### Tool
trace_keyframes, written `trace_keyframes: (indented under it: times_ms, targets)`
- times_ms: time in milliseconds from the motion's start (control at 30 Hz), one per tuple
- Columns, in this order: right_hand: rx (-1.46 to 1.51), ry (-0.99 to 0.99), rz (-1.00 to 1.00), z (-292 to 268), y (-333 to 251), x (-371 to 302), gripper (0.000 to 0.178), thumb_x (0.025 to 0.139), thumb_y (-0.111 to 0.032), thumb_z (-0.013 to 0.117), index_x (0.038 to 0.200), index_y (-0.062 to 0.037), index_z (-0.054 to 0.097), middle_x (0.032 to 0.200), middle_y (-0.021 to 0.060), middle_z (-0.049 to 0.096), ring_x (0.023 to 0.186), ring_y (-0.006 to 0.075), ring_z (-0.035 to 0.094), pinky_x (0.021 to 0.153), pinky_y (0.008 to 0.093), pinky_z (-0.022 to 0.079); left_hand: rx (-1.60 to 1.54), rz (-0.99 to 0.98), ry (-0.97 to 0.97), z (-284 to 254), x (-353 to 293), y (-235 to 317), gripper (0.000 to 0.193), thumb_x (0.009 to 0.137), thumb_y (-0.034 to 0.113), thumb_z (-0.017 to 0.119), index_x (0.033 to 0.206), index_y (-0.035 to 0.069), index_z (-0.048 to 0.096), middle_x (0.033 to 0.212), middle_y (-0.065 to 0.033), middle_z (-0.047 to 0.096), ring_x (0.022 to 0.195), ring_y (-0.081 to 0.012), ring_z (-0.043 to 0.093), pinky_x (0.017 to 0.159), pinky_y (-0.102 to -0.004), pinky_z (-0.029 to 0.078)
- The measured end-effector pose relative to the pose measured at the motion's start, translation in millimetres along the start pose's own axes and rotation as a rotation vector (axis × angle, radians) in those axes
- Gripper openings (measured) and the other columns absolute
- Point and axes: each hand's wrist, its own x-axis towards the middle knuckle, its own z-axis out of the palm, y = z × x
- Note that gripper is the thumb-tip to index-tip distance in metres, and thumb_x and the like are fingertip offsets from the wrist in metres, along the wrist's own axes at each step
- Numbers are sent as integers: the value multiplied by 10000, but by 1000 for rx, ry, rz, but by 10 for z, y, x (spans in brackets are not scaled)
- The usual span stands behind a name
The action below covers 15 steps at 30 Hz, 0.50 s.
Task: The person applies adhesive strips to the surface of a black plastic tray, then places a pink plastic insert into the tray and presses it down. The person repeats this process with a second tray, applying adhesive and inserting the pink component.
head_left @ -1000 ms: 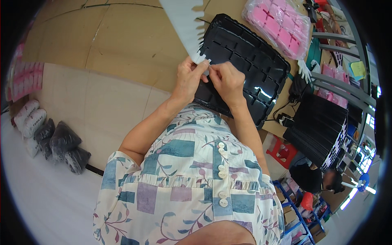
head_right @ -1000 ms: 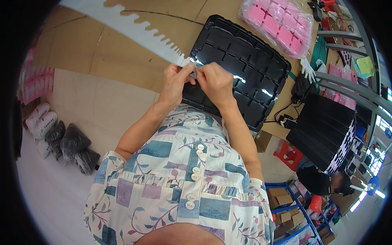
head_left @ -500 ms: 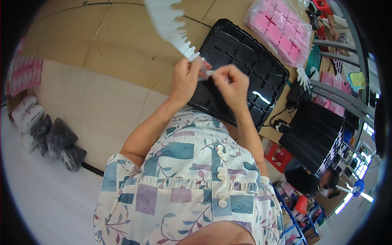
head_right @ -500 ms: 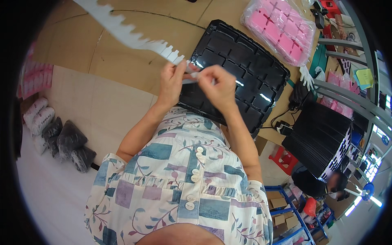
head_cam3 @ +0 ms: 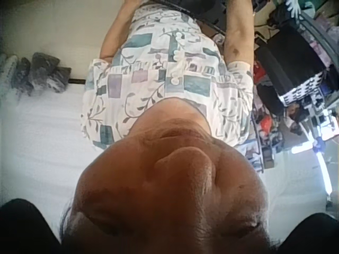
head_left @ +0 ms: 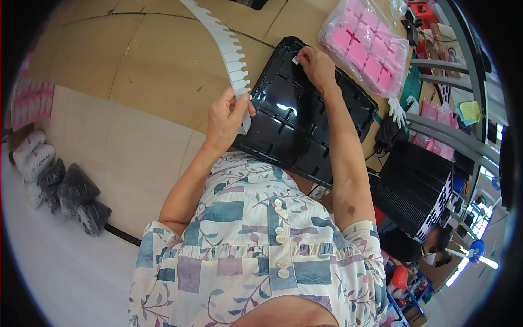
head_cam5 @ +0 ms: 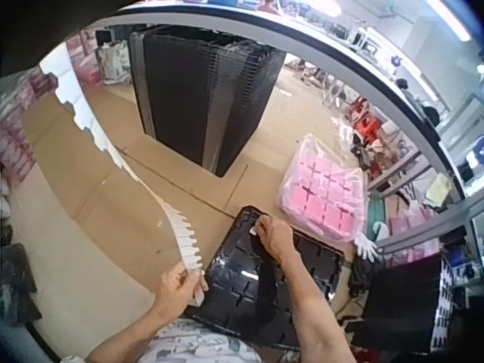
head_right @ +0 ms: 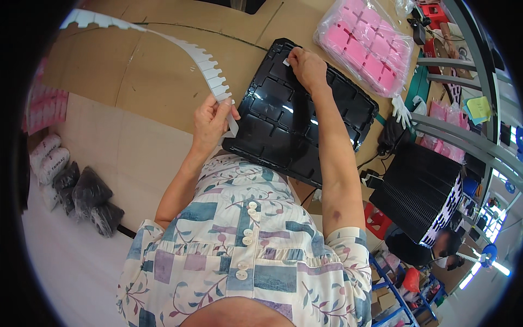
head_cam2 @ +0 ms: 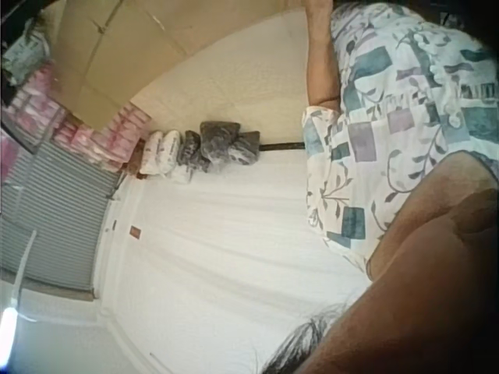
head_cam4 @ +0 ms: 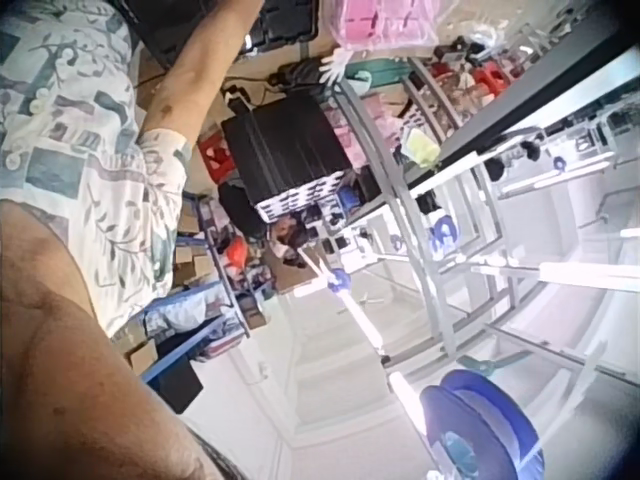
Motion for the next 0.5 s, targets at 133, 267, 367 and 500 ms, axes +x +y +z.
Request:
trace_keyframes:
  times_ms: [133,267,367,500]
  targets:
    - [28,3,33,-1,5,-32,163,888,-252,646,885,-94,686,902,125,698,834,354,668,738,465,515,9,-27,-36,12,2,-48,162,1006,167,560,1072,40,635,725,-27,649,509,-26,438,472,-200,342]
    - [-35,35,-72,49,40,-6,153,872,-221,629,871,-77,680,907,135,702,816,360,673,740,466,530,21,-50,-80,50,-9,-78,161,1005,175,562,1052,40,636,730,-27,653,520,-26,440,483,-202,346]
    - [-102,19,-92,62,14,26,151,864,-210,622,868,-67,670,912,145,704,816,359,678,745,463,539,31,-30,-100,86,-5,-83,156,1005,180,563,1036,46,637,731,-25,657,523,-25,441,485,-202,345]
    - [-165,8,-73,73,-20,41,137,856,-198,625,878,-64,646,887,157,695,801,346,685,733,444,549,36,-21,-118,124,-6,-40,155,1004,187,566,1021,52,639,736,-21,662,526,-24,447,488,-201,347]
